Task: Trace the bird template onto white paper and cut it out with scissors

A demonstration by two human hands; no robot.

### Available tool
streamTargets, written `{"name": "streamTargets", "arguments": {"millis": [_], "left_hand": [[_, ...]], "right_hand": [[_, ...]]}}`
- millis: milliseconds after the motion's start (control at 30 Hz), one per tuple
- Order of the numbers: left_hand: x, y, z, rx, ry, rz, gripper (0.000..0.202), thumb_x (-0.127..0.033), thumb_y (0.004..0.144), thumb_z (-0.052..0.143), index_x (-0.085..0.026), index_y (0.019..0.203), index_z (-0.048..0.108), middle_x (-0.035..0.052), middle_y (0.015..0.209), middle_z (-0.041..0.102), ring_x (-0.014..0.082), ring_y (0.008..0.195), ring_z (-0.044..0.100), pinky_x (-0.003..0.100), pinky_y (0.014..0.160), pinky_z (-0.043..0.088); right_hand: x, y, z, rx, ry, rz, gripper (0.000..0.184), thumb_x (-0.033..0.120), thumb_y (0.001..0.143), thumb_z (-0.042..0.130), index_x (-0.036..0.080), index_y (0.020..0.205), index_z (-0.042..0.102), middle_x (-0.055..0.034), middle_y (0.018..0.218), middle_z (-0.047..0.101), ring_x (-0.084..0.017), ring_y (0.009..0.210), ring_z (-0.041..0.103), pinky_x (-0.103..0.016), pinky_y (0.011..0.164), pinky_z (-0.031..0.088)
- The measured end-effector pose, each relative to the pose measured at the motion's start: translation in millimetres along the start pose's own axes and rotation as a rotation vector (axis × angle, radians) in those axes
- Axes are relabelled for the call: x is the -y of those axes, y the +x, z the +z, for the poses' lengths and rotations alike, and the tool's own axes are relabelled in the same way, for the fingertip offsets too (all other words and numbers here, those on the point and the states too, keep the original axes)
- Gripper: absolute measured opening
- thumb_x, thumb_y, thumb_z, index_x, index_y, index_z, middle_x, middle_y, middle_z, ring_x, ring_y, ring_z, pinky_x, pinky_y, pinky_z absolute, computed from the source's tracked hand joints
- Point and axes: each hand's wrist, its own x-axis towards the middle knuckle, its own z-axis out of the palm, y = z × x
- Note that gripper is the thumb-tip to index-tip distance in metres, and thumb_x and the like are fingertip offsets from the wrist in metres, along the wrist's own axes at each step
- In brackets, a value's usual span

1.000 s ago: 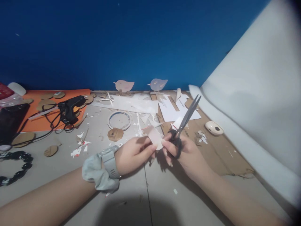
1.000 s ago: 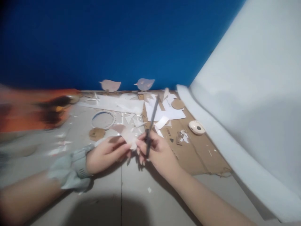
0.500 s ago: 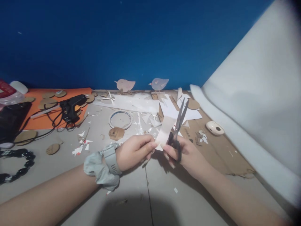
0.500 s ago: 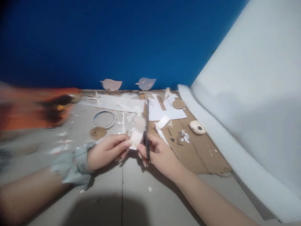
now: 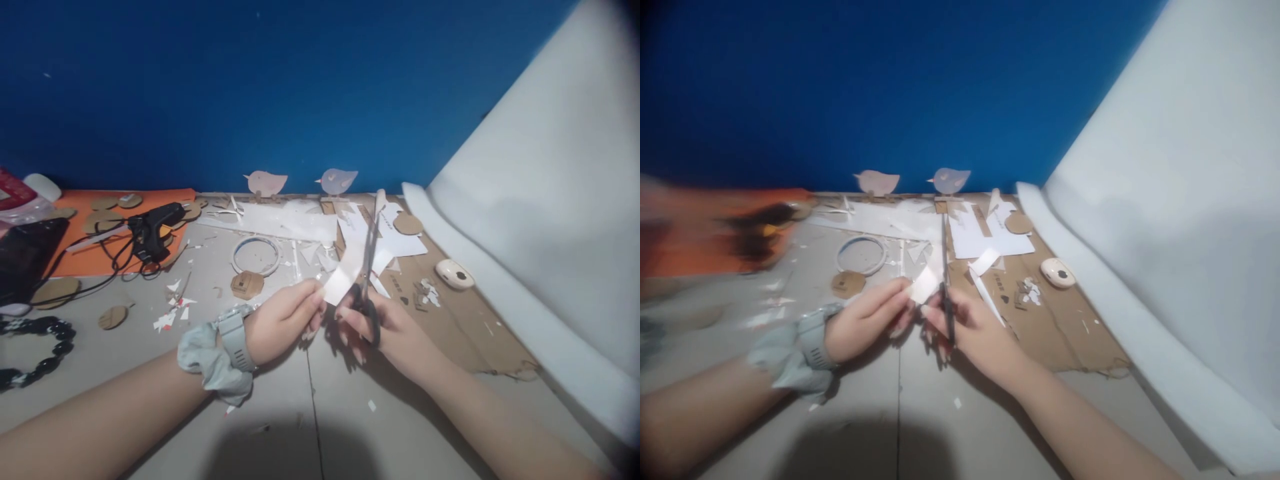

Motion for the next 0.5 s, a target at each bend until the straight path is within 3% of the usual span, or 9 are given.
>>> {"name": "streamTargets", "arguments": {"millis": [133, 233, 400, 500], "left_hand": [[2.9, -0.2, 0.1, -0.195, -0.054, 0.013, 0.034, -0.034, 0.095, 0.028, -0.018, 0.069, 0.042, -0.0033, 0.062, 0.042, 0.0092, 0.058, 0.042, 0.023, 0.061, 0.036], [5.0, -0.4, 0.7, -0.311, -0.137, 0.012, 0.034, -0.036, 0.095, 0.029, -0.018, 0.069, 0.042, -0.0033, 0.062, 0.042, 0.0089, 0.058, 0.041, 0.022, 0.057, 0.035], [7.0, -0.7, 3.2, -0.377, -0.218, 0.022, 0.033, -0.037, 0.095, 0.03, -0.019, 0.069, 0.041, -0.0032, 0.062, 0.041, 0.0088, 0.056, 0.039, 0.022, 0.053, 0.033], [9.0, 1.7, 3.7, -0.476, -0.292, 0.036, 0.032, -0.036, 0.095, 0.031, -0.019, 0.069, 0.04, -0.0037, 0.061, 0.04, 0.0089, 0.053, 0.037, 0.023, 0.049, 0.031]], "right_hand": [[-8.0, -2.0, -6.7, 0.196, 0.113, 0.037, 0.041, 0.056, 0.085, 0.044, 0.017, 0.095, 0.051, -0.0027, 0.076, 0.058, -0.01, 0.048, 0.053, -0.021, 0.044, 0.044], [-12.3, -3.3, -11.5, 0.28, 0.141, 0.059, 0.05, 0.063, 0.084, 0.038, 0.017, 0.099, 0.051, -0.0034, 0.077, 0.056, -0.009, 0.047, 0.051, -0.019, 0.039, 0.04], [-10.3, -5.0, -12.9, 0.347, 0.101, 0.151, 0.051, 0.062, 0.083, 0.041, 0.015, 0.097, 0.053, -0.002, 0.072, 0.053, -0.007, 0.045, 0.047, -0.016, 0.038, 0.036], [-9.1, -3.4, -11.6, 0.321, 0.148, 0.12, 0.047, 0.061, 0.082, 0.044, 0.016, 0.094, 0.052, 0.0007, 0.066, 0.05, -0.007, 0.043, 0.045, -0.016, 0.036, 0.035]]}}
